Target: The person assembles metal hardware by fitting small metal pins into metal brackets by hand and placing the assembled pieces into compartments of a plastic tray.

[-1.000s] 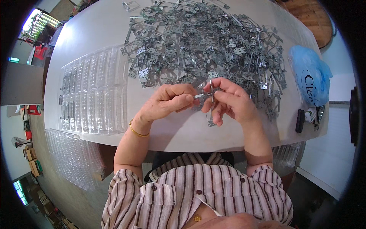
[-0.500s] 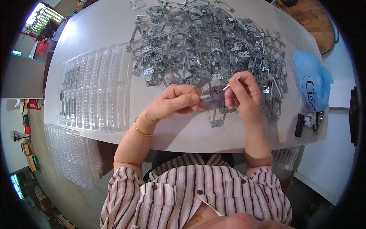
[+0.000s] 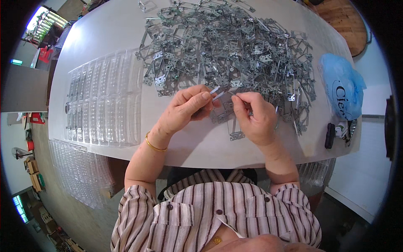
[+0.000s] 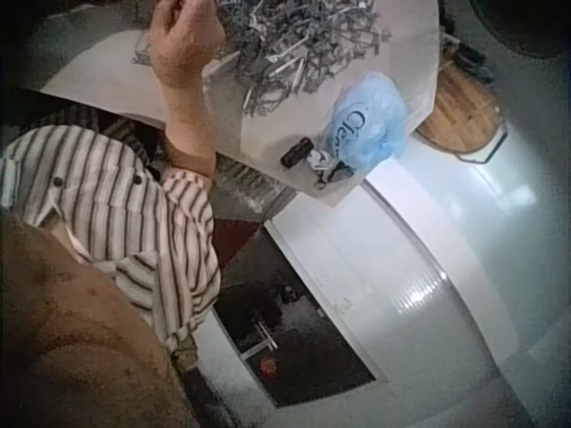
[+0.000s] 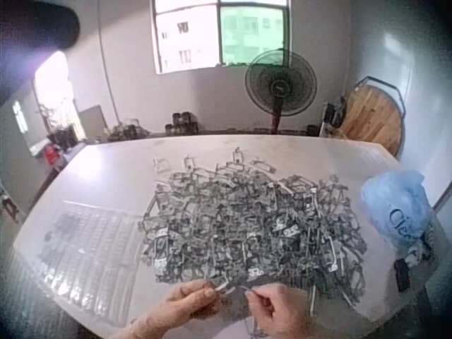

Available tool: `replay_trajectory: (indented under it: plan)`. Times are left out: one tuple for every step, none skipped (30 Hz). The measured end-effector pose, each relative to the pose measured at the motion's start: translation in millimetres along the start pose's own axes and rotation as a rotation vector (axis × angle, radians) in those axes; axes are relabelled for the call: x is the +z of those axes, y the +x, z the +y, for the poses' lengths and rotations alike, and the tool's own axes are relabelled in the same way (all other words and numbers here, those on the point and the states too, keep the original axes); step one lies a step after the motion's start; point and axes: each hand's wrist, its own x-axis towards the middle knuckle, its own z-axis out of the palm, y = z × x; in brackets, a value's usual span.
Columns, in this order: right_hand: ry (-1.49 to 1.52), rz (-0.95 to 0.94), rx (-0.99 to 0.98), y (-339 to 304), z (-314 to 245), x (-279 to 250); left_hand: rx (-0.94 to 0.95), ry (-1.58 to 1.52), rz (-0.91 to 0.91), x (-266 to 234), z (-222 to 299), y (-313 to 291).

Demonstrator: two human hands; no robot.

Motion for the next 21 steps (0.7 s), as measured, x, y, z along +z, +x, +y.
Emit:
replay_trajectory:
  plan:
    - [-0.084,-0.062,0.023,0,-1,-1,0.000,0.000,-0.001,1,1,-1]
    - [-0.084,-0.062,0.023,-1,0,1,0.047,0.032,-0.011,3,2,-2]
    - [-0.021,-0.073,0.063,-3,0,4,0.094,0.064,-0.021,5,3,-2]
    - [0.042,-0.085,0.103,-3,0,7,0.094,0.063,-0.022,6,4,-3]
    - [0.041,-0.085,0.103,-4,0,7,0.088,0.060,-0.018,7,4,-3]
    - [0.095,-0.031,0.126,-5,-2,7,0.082,0.056,-0.014,7,5,-4]
    - [0.148,0.022,0.148,-5,-3,7,0.084,0.055,-0.013,6,5,-3]
    - [0.147,0.021,0.147,-5,-3,6,0.076,0.083,-0.007,5,6,-2]
    - [0.138,0.064,0.099,-4,-3,4,0.067,0.111,0.000,4,7,-1]
    - [0.130,0.108,0.052,-4,-3,4,0.067,0.110,0.000,4,6,-2]
    - [0.129,0.108,0.053,-3,-4,5,0.056,0.102,-0.005,4,5,-2]
    - [0.108,0.101,0.015,-1,-5,7,0.045,0.093,-0.010,4,5,-2]
    - [0.085,0.094,-0.022,-1,-5,8,0.045,0.092,-0.012,5,4,-3]
    - [0.083,0.095,-0.021,0,-3,7,0.040,0.079,0.000,8,4,-2]
    - [0.029,0.089,-0.056,-1,-1,7,0.035,0.065,0.012,9,4,-2]
    - [-0.022,0.081,-0.093,-1,0,6,0.036,0.066,0.013,8,3,-2]
    - [-0.021,0.082,-0.094,-1,-1,7,0.035,0.066,-0.003,7,3,-2]
    - [-0.080,0.063,-0.098,-1,-2,7,0.034,0.065,-0.020,6,3,-2]
    - [-0.140,0.042,-0.099,-1,-2,7,0.032,0.065,-0.021,8,3,-2]
    - [-0.140,0.043,-0.096,-2,-3,9,0.077,0.115,-0.020,10,3,-2]
    - [-0.043,0.006,-0.016,-3,-4,11,0.123,0.166,-0.018,12,3,-2]
